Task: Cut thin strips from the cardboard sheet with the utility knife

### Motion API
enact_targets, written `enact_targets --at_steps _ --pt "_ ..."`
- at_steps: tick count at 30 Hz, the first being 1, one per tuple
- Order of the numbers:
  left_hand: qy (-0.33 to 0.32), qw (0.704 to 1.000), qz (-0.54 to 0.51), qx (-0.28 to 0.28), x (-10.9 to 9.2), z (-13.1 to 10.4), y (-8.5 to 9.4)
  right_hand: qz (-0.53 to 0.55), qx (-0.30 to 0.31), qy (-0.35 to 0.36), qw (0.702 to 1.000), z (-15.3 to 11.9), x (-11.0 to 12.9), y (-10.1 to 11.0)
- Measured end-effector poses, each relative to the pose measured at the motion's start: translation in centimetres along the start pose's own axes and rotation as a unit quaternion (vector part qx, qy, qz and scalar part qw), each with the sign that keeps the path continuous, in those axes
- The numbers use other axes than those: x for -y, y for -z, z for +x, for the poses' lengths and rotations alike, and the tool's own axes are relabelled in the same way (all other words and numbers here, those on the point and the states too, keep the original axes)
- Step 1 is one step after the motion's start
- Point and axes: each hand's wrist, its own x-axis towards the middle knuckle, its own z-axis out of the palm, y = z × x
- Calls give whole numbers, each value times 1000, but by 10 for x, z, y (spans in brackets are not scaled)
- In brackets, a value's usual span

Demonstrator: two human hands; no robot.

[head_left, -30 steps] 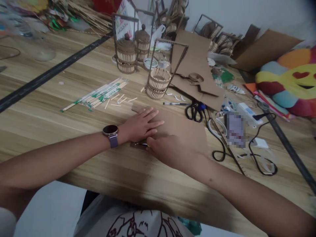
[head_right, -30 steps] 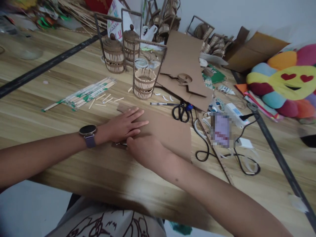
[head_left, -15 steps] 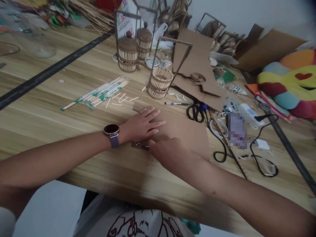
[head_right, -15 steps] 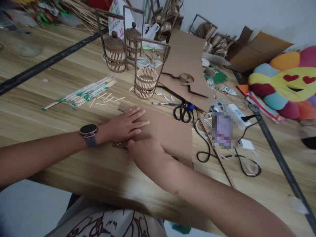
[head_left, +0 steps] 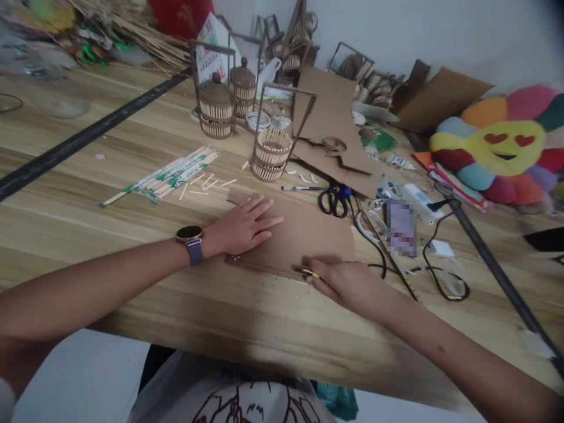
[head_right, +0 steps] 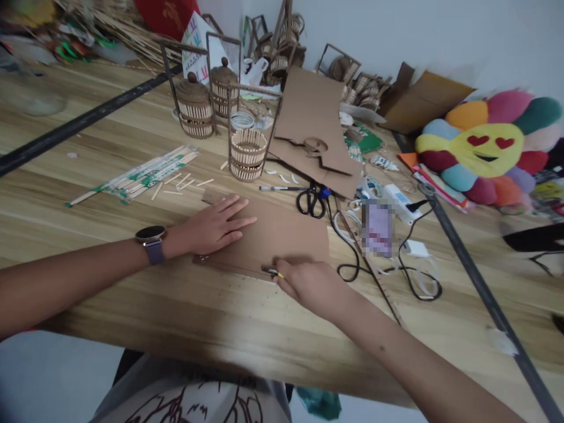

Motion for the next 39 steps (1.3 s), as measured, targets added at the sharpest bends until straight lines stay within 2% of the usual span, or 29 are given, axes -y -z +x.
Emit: enact_targets --at_steps 5,8,10,13,17,19,22,25,29,33,36,39 --pt "32 994 -92 41 10 2 12 114 -18 -30 993 -8 -5 -1" --pt "72 987 -141 16 13 -9 31 149 -37 -34 988 -9 -6 -7" --pt "76 990 -120 -19 7 -23 43 165 -44 -34 985 -8 -7 -10" --pt "74 994 -74 -9 -14 -52 53 179 -42 -26 983 -4 -9 -12" --pt "94 993 -72 26 -49 -83 47 179 -25 -11 983 1 -11 -8" --pt "118 990 -78 3 -59 -90 40 178 -22 -1 984 2 -10 -5" --pt "175 977 -120 -36 -60 -89 36 183 -24 9 983 1 -10 -3" --pt "256 943 -208 -37 -51 -79 38 196 -38 12 980 -1 -12 -7" --pt "345 866 -357 -49 -36 -60 42 218 -69 14 973 -4 -16 -16" --pt "414 802 -426 -58 -26 -40 45 237 -91 31 967 -7 -19 -19" --pt "419 760 -496 -8 -28 -28 52 321 -53 23 945 -11 -22 -18" --pt "417 706 -570 45 -38 -21 63 402 -30 20 915 -21 -23 -18"
